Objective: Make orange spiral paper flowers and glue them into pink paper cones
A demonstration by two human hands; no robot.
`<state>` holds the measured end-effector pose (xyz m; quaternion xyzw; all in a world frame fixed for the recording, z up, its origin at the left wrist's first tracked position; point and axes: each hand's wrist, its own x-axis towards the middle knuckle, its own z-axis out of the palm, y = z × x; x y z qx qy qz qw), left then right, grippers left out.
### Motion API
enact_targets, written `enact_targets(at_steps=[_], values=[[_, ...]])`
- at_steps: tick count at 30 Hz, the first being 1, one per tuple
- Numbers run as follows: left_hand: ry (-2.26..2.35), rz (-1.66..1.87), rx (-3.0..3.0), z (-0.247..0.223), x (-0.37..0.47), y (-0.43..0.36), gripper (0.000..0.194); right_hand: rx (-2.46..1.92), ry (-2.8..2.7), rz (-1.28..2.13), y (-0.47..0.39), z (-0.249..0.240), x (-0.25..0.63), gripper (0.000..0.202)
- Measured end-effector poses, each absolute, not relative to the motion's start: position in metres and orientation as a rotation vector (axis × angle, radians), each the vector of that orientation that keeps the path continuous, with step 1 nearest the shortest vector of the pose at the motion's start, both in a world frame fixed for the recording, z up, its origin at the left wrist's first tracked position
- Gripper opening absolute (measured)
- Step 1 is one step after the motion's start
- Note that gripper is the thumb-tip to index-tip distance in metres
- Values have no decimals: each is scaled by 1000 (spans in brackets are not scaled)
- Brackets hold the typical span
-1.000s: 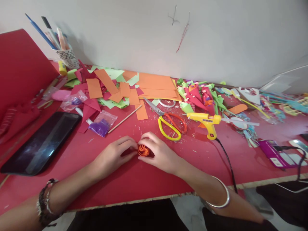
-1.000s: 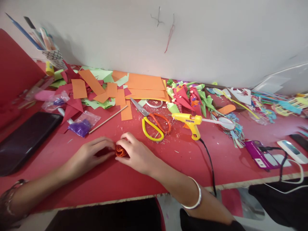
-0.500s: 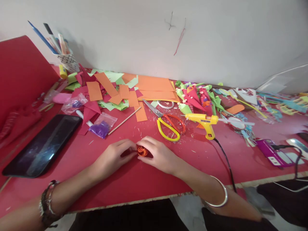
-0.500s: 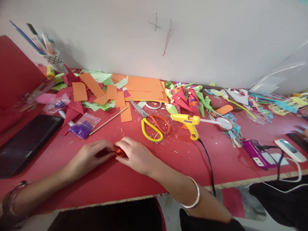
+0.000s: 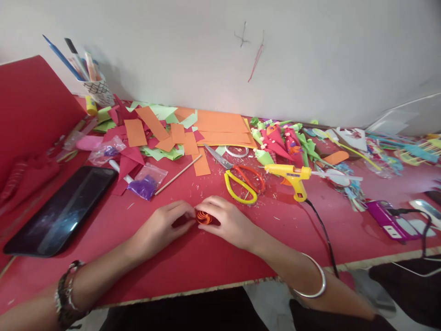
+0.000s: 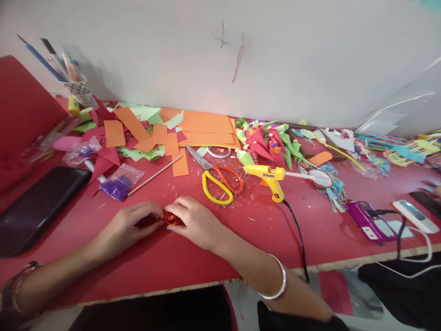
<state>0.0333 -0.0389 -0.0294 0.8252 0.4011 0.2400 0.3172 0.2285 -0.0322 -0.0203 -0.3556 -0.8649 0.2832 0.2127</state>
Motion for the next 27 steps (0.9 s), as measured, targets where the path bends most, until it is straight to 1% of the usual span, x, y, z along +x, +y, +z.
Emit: enact_targets(at_steps=[7,16,23,27], values=[[1038,656,2150,-29,33,-38,6,-985,-2353,854,-31,-20,230,27],[1021,818,2160,-22,36,-38,7,-994,-2069,1163,-28,-11,230,29],[1006,880,2181,-16,33,-38,7,-962,-1812,1503,-23,-15,233,33],[1056,917,2170,-12,31,-36,8,-952,-1733,1578,-19,-14,236,32]])
